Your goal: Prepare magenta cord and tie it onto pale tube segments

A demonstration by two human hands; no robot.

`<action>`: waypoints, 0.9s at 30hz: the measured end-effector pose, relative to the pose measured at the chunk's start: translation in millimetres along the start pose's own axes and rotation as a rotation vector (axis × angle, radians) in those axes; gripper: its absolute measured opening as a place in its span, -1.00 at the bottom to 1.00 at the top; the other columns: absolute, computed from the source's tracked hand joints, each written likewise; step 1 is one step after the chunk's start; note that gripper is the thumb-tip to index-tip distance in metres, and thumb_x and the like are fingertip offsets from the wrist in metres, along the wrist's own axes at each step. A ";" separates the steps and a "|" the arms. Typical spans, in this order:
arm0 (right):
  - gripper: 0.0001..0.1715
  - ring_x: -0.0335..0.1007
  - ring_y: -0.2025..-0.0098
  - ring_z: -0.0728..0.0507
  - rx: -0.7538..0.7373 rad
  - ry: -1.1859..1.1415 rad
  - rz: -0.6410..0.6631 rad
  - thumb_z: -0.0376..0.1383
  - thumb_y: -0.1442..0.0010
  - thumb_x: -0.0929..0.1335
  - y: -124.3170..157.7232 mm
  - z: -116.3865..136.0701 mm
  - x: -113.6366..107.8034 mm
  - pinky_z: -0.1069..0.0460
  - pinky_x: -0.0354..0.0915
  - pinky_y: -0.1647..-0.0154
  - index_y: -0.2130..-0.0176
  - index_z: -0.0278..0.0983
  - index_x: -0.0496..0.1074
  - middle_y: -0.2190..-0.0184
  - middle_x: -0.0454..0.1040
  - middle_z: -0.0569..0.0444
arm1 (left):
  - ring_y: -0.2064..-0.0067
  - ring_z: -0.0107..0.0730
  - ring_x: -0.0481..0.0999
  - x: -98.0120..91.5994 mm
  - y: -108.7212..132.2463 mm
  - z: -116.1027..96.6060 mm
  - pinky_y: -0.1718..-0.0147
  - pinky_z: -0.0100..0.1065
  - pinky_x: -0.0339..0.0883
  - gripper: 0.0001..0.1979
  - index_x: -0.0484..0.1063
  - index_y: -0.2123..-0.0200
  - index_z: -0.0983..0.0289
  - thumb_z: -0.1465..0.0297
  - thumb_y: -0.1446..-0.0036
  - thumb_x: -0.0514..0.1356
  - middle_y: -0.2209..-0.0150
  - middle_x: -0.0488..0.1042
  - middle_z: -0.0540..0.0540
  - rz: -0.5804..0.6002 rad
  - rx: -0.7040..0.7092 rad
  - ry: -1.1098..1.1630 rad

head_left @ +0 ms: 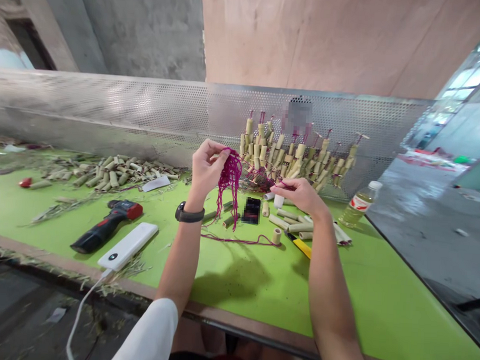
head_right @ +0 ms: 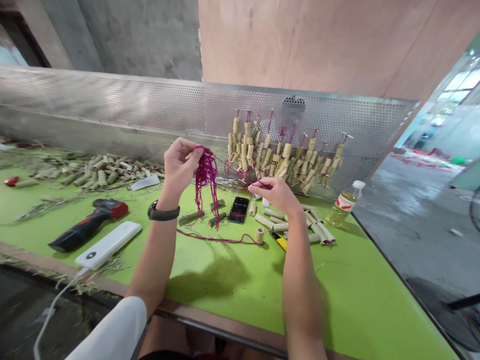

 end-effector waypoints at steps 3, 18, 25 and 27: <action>-0.38 0.01 0.54 0.03 -0.018 -0.064 0.020 0.21 -0.13 0.50 0.8 -0.2 -1.2 0.04 -0.04 0.51 0.30 -0.30 0.69 0.54 0.39 0.12 | 0.47 -0.56 0.43 -2.1 -0.6 0.7 0.56 -0.54 0.25 -0.74 0.42 0.33 0.24 0.25 -0.22 0.41 0.44 0.47 -0.02 -0.011 0.000 0.004; -0.54 -0.11 0.63 0.12 -0.145 -0.849 -0.835 0.05 -0.04 0.58 -22.7 -7.5 -4.4 0.13 -0.13 0.68 0.25 -0.21 0.53 0.52 0.24 0.30 | 0.50 -0.60 0.36 -0.7 0.9 -0.7 0.59 -0.53 0.18 -0.74 0.44 0.31 0.23 0.23 -0.23 0.42 0.43 0.48 -0.02 -0.003 0.012 0.013; -0.67 -0.11 0.65 0.06 -0.199 -0.803 -1.177 0.06 -0.37 0.32 -6.0 -30.0 -40.9 0.10 -0.08 0.70 0.21 -0.12 0.40 0.49 0.12 0.26 | 0.46 -0.56 0.39 11.1 6.6 -5.6 0.52 -0.50 0.24 -0.81 0.45 0.30 0.23 0.30 -0.27 0.37 0.39 0.50 0.01 0.162 -0.020 0.027; -0.57 -0.02 0.62 0.00 -0.211 -0.626 -1.281 0.10 -0.44 0.17 -4.7 -32.0 -37.2 0.05 0.00 0.66 0.20 -0.10 0.39 0.46 0.17 0.19 | 0.45 -0.53 0.39 14.3 7.9 -8.6 0.50 -0.47 0.26 -0.80 0.45 0.30 0.23 0.28 -0.26 0.38 0.41 0.49 0.01 0.206 -0.029 0.043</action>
Point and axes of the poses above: each hand's wrist, its own y-axis away from the middle knuckle, its own x-axis out of the palm, z = x × y, the point moved 1 cm from there along -y, towards the middle knuckle
